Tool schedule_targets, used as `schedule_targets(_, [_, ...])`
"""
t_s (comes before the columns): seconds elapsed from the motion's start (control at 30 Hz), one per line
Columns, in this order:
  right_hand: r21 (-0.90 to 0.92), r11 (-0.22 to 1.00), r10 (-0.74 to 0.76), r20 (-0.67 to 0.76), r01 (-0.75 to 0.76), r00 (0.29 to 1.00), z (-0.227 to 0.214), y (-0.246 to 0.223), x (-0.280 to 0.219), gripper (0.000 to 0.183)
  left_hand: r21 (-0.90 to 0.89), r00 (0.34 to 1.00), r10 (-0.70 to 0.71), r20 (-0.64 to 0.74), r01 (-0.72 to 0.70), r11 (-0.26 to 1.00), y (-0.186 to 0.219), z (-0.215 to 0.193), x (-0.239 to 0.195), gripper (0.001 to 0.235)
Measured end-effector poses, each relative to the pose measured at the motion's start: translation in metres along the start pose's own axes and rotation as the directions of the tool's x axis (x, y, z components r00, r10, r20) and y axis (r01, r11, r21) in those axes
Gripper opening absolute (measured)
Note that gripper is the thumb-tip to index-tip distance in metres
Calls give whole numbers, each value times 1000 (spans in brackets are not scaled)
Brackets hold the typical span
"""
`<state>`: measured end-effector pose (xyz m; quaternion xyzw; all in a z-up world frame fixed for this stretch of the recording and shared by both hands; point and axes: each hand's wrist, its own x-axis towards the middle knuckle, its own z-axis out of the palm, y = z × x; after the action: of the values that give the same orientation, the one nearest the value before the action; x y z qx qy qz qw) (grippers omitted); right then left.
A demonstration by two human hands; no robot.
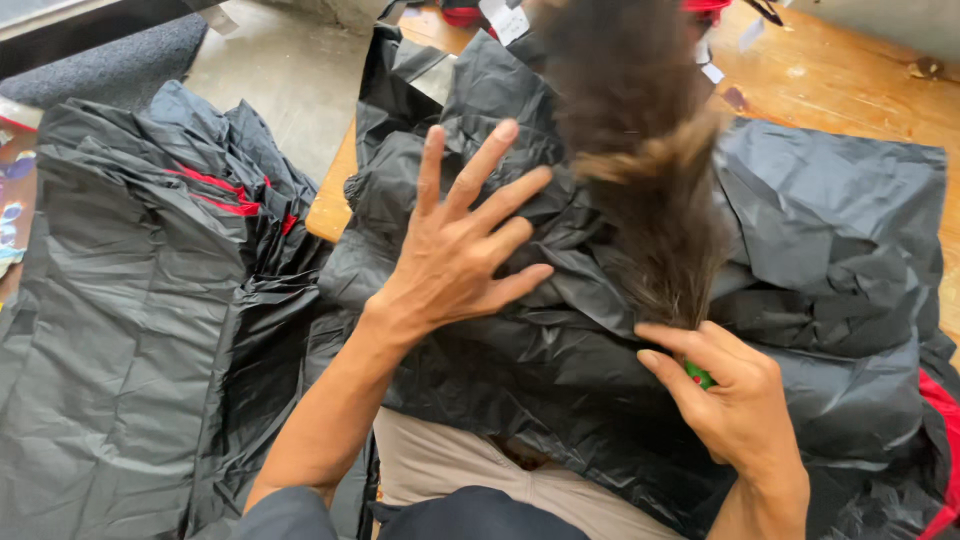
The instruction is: The person cleans a black bag with a feather duster, then folds and rolls it tightly. They repeat the process with a larger black bag, dusting it thoroughly before rolling it up.
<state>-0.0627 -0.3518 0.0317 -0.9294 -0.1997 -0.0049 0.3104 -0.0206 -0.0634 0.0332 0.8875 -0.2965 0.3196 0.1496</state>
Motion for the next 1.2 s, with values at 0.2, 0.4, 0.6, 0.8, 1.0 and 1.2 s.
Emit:
schedule_targets(0.2, [191, 914, 400, -272, -359, 875, -11, -4, -1, 66, -119, 956, -84, 280, 122, 985, 2, -14, -8, 106])
schedule_targets(0.4, [302, 909, 388, -357, -288, 850, -9, -17, 13, 61, 14, 978, -49, 202, 47, 999, 0, -33, 21, 98])
schedule_targets(0.6, [-257, 966, -118, -508, -19, 853, -3, -11, 33, 78, -101, 963, 95, -251, -123, 987, 19, -42, 69, 18])
schedule_targets(0.8, [-180, 984, -85, -436, 6, 896, -19, -6, 32, 16, -78, 987, 107, -116, -117, 990, 37, -69, 38, 26])
schedule_targets(1.0, [237, 947, 194, 123, -219, 973, 8, -4, 5, 40, -377, 963, 123, 239, -25, 926, 49, -87, 28, 31])
schedule_targets(1.2, [483, 831, 328, -23, -277, 944, -16, -37, -16, 102, 65, 975, -73, 211, 61, 996, 60, -28, 13, 65])
